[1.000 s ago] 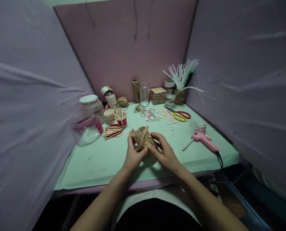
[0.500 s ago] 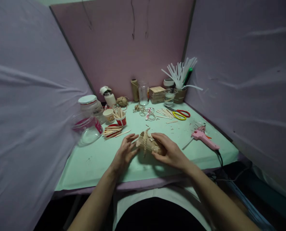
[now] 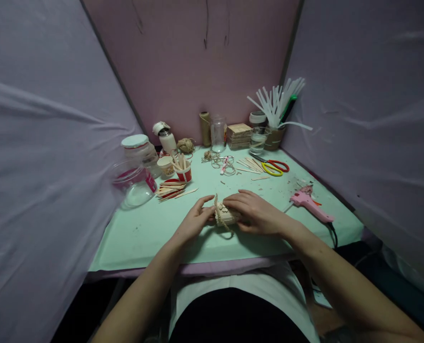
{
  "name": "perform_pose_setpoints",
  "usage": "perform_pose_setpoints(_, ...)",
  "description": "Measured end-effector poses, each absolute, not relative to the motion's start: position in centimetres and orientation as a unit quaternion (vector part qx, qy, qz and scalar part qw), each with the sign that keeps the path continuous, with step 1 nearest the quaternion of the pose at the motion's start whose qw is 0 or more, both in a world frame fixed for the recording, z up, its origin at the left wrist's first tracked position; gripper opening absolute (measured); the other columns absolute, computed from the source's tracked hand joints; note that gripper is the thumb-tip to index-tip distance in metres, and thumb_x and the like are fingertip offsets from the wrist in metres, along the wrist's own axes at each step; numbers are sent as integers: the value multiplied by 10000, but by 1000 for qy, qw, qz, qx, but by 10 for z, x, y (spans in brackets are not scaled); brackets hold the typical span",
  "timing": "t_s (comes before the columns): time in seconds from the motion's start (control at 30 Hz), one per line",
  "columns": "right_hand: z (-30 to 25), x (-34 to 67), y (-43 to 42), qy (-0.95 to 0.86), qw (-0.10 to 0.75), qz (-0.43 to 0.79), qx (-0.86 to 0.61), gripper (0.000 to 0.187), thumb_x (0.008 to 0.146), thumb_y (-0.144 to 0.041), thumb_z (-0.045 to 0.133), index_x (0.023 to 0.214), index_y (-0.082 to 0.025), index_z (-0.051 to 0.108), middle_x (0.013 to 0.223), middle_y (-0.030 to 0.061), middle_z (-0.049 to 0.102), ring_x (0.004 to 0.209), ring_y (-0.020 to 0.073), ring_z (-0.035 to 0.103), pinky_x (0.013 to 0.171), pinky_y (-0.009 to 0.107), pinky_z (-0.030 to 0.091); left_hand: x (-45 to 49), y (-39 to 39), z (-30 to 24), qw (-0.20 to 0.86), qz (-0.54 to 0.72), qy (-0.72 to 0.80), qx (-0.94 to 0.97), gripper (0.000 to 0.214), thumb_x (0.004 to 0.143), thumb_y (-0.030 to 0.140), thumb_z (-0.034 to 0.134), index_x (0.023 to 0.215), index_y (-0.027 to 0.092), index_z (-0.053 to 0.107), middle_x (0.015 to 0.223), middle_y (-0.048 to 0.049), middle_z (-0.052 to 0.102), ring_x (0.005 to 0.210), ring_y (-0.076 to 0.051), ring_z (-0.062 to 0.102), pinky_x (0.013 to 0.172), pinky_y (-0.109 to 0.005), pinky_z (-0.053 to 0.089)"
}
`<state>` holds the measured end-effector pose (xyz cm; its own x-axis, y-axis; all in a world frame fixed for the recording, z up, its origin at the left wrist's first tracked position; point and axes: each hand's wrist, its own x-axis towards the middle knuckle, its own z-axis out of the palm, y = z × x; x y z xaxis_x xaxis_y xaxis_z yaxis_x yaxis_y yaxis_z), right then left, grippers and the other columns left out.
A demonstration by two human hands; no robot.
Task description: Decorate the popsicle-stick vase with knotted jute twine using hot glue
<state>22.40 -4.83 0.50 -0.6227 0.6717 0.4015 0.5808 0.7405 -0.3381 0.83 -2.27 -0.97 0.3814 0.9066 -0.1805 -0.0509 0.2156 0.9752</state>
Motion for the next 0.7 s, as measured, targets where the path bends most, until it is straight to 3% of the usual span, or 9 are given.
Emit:
perform_pose_setpoints(0.13, 1, 227, -45, -895, 245, 109, -356, 695, 652, -111, 575, 1329, -239, 487, 1280, 103, 595, 1191, 254, 535, 1102, 551, 246, 21, -26, -18, 721, 370, 372, 452, 644, 740, 360, 723, 1330, 240, 496, 981, -40, 694, 822, -147, 640, 779, -278, 471)
perform_pose_setpoints(0.3, -8, 231, -56, -869, 287, 94, -393, 694, 671, -123, 580, 1345, -255, 476, 1369, 105, 518, 1320, 286, 408, 1127, 580, 183, 36, -36, -21, 742, 400, 365, 395, 467, 718, 346, 741, 1152, 198, 652, 1061, -72, 690, 857, -173, 641, 760, -287, 493)
perform_pose_setpoints(0.4, -17, 226, -78, -815, 357, 60, -452, 607, 751, -138, 551, 1340, -248, 459, 1387, 127, 475, 1313, 302, 402, 1098, 582, 258, 45, -49, -23, 742, 447, 370, 335, 414, 735, 344, 723, 1112, 182, 669, 1112, -90, 685, 934, -195, 644, 810, -308, 502)
perform_pose_setpoints(0.53, -32, 208, -109, -718, 477, 64, -503, 431, 831, -156, 534, 1247, -259, 496, 1212, 121, 551, 1158, 274, 518, 972, 482, 447, 55, -67, -26, 724, 507, 355, 305, 416, 788, 376, 662, 1148, 167, 646, 1164, -119, 670, 1017, -241, 644, 860, -355, 507)
perform_pose_setpoints(0.7, -52, 192, -115, -712, 487, 64, -502, 396, 865, -159, 547, 1242, -262, 481, 1122, 107, 587, 1066, 254, 557, 909, 453, 495, 58, -78, -31, 710, 535, 333, 314, 421, 827, 389, 619, 1187, 170, 623, 1198, -120, 659, 1094, -253, 622, 909, -358, 494)
